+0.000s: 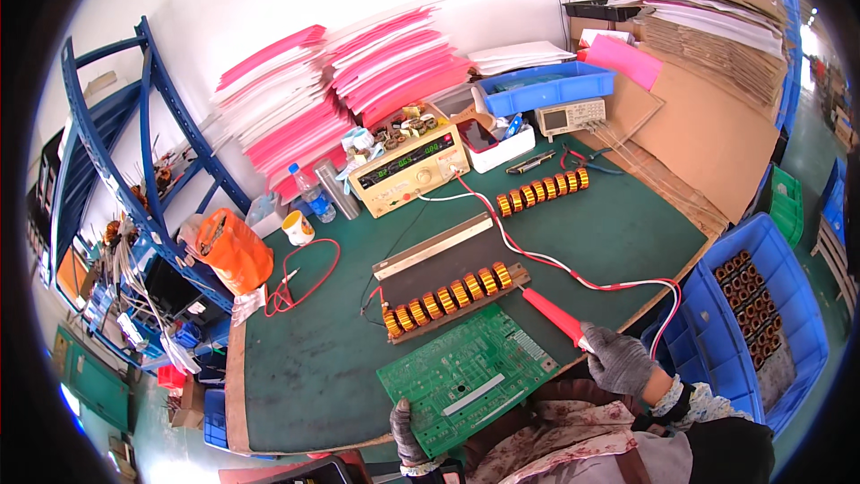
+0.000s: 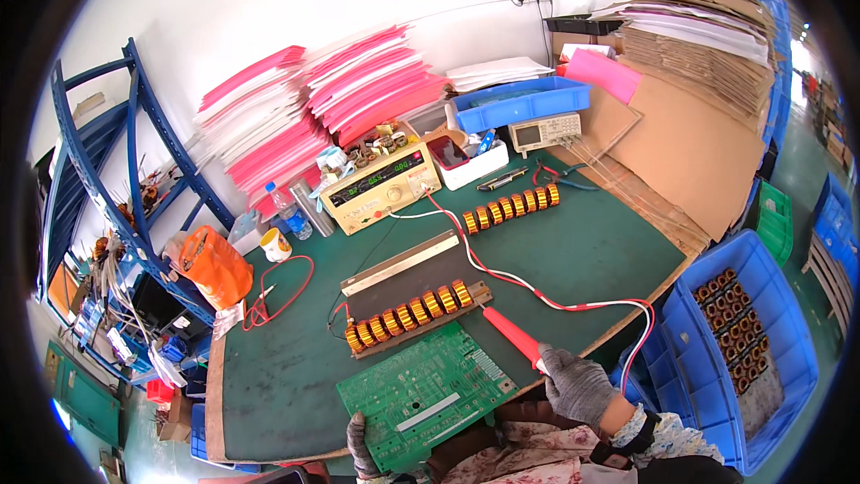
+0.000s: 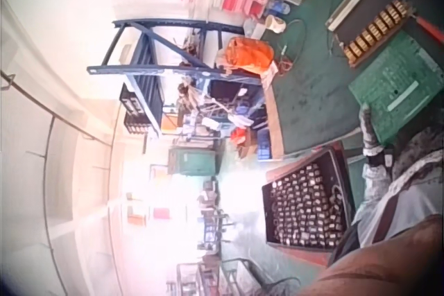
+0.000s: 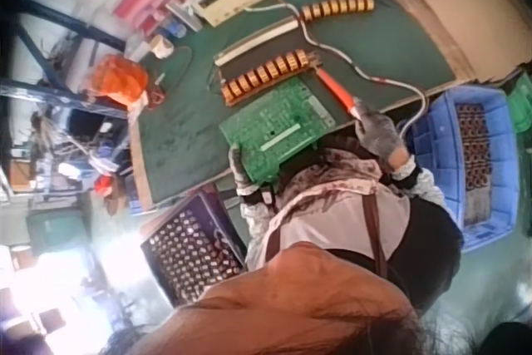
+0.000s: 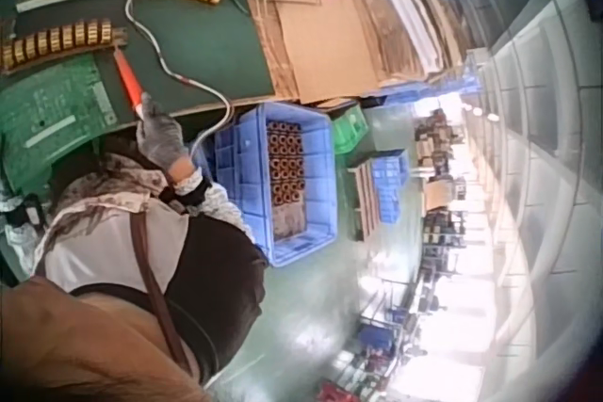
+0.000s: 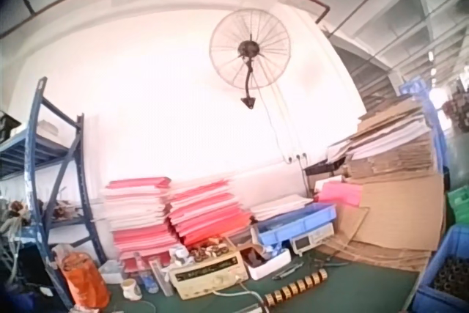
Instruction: The person picks up a coil from a tray, places it onto a circuit board, and then moves the board to a testing device. They touch a probe to the coil to test it before returning the board to the workspace to repeat the process.
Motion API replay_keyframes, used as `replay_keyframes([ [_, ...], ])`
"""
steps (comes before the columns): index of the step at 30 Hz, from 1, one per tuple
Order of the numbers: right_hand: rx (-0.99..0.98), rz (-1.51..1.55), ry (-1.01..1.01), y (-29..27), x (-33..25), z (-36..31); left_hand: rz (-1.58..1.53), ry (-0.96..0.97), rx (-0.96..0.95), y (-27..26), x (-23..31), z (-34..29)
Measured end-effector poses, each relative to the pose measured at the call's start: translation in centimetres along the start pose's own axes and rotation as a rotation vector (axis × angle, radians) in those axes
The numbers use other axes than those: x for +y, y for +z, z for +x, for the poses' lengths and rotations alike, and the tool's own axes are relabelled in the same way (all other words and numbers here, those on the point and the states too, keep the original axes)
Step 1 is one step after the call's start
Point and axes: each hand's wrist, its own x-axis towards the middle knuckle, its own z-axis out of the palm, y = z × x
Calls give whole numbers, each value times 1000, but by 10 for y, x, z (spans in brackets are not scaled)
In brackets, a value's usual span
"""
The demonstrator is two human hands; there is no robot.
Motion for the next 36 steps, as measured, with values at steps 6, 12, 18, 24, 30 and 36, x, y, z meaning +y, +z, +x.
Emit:
replay_keyframes([
  [6, 11, -11, 11, 3, 2, 2, -23, -50, -2, 36, 10, -16],
  [12, -7, 2, 5, 11, 9, -4, -21, -98, 56, -25, -12, 7],
  [18, 85, 60, -42, 7, 8, -7, -78, -136, 75, -19, -6, 4],
  [24, -26, 139, -17, -9, 18, 3, -38, -142, 138, -19, -3, 5],
  [30, 73, 191, -90, 10, 55, 0, 13, -178, 202, -13, -1, 4],
  [36, -77, 276, -131, 7, 65, 14, 108, -62, 327, -3, 1, 1],
])
